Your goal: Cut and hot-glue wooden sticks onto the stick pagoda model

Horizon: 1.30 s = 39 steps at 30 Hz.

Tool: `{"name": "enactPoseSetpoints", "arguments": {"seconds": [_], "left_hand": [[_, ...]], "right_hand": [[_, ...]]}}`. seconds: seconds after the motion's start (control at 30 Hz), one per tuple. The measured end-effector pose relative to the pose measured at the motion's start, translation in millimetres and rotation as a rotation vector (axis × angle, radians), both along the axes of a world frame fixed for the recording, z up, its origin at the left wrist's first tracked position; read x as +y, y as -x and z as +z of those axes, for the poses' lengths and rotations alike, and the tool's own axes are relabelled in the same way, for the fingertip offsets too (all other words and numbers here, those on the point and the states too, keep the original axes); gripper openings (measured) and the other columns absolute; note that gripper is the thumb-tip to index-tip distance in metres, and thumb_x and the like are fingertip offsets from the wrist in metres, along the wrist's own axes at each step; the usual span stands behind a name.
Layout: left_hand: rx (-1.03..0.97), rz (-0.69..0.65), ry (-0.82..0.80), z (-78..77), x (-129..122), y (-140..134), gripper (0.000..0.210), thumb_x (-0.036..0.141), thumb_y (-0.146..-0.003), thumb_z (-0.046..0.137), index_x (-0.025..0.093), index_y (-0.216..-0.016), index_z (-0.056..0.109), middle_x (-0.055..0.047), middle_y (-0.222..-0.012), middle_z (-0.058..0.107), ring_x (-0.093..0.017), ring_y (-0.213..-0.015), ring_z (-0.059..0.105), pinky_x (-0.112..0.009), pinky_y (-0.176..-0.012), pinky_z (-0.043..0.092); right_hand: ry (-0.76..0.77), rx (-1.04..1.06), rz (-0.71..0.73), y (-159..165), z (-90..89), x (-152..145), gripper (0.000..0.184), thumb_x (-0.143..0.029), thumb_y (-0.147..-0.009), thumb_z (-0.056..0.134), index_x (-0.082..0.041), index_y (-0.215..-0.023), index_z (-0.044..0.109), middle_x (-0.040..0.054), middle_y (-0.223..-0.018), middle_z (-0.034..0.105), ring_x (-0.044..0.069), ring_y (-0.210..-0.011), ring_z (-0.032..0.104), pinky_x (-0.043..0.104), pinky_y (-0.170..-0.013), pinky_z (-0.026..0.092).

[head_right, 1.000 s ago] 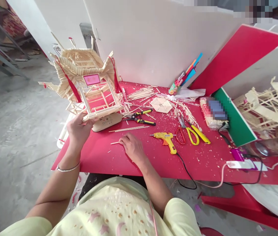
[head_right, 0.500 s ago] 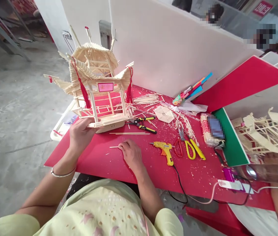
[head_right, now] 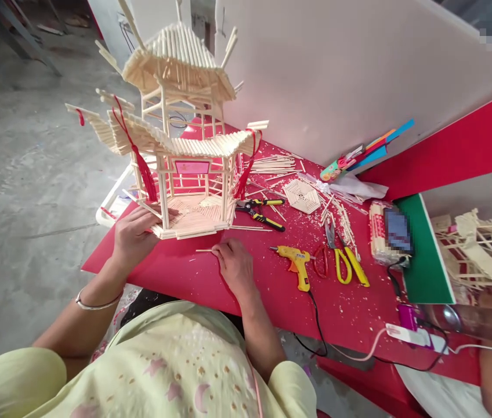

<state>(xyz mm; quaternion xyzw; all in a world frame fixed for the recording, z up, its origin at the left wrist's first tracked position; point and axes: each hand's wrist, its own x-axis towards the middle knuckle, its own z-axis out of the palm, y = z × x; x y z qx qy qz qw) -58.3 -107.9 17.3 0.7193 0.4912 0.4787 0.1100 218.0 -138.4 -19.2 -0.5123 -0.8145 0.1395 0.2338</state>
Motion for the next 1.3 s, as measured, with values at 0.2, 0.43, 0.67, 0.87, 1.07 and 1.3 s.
{"name": "enactPoseSetpoints", "arguments": {"seconds": [0.2,0.43,0.67,0.87,1.07,1.3], "left_hand": [[0.005,-0.002,-0.012,-2.3,1.3,-0.1,0.017,0.026,-0.093,0.064,0.023,-0.085,0.079,-0.007,-0.093,0.081,-0.022,-0.089,0.074,-0.037,-0.088,0.06],[0.011,0.003,-0.066,-4.7,3.0,-0.3,0.017,0.025,-0.093,0.065,0.023,-0.082,0.077,-0.006,-0.091,0.081,-0.021,-0.086,0.074,-0.036,-0.084,0.06],[0.025,0.026,-0.046,-4.6,3.8,-2.2,0.018,0.026,-0.091,0.064,0.024,-0.079,0.076,-0.006,-0.088,0.08,-0.022,-0.085,0.074,-0.037,-0.084,0.06],[0.035,0.023,-0.068,-6.7,3.3,-2.8,0.017,0.023,-0.091,0.062,0.023,-0.08,0.075,-0.006,-0.088,0.08,-0.022,-0.088,0.074,-0.036,-0.083,0.059],[0.044,0.033,-0.099,-8.2,4.9,-3.1,0.015,0.025,-0.091,0.063,0.023,-0.081,0.075,-0.007,-0.088,0.08,-0.022,-0.088,0.075,-0.034,-0.081,0.058],[0.053,0.034,-0.086,-7.7,4.6,-3.0,0.016,0.027,-0.092,0.064,0.023,-0.081,0.075,-0.007,-0.087,0.08,-0.023,-0.088,0.075,-0.035,-0.082,0.058]], "right_hand": [[0.007,0.076,0.009,-2.5,-1.9,-2.1,0.022,-0.032,-0.109,0.053,-0.025,-0.11,0.074,0.0075,-0.105,0.069,0.021,-0.101,0.068,0.033,-0.089,0.056],[-0.013,0.044,0.008,-1.1,-0.4,-1.0,0.021,-0.031,-0.108,0.055,-0.024,-0.109,0.075,0.008,-0.104,0.069,0.022,-0.099,0.068,0.032,-0.085,0.057],[-0.005,0.071,-0.002,1.8,-0.9,-1.2,0.021,-0.032,-0.108,0.055,-0.025,-0.109,0.076,0.0084,-0.104,0.07,0.022,-0.099,0.068,0.033,-0.085,0.058],[-0.155,0.279,-0.021,2.0,31.8,-6.7,0.016,-0.028,-0.105,0.061,-0.028,-0.107,0.077,0.006,-0.101,0.066,0.019,-0.094,0.069,0.033,-0.083,0.06],[-0.437,0.327,-0.036,5.4,75.5,1.7,0.019,-0.023,-0.101,0.067,-0.033,-0.114,0.076,0.0049,-0.101,0.063,0.018,-0.091,0.066,0.035,-0.081,0.06],[-0.402,0.295,0.026,13.2,77.8,16.6,0.019,-0.025,-0.1,0.07,-0.036,-0.113,0.077,0.0045,-0.101,0.063,0.018,-0.092,0.066,0.034,-0.08,0.058]]}}
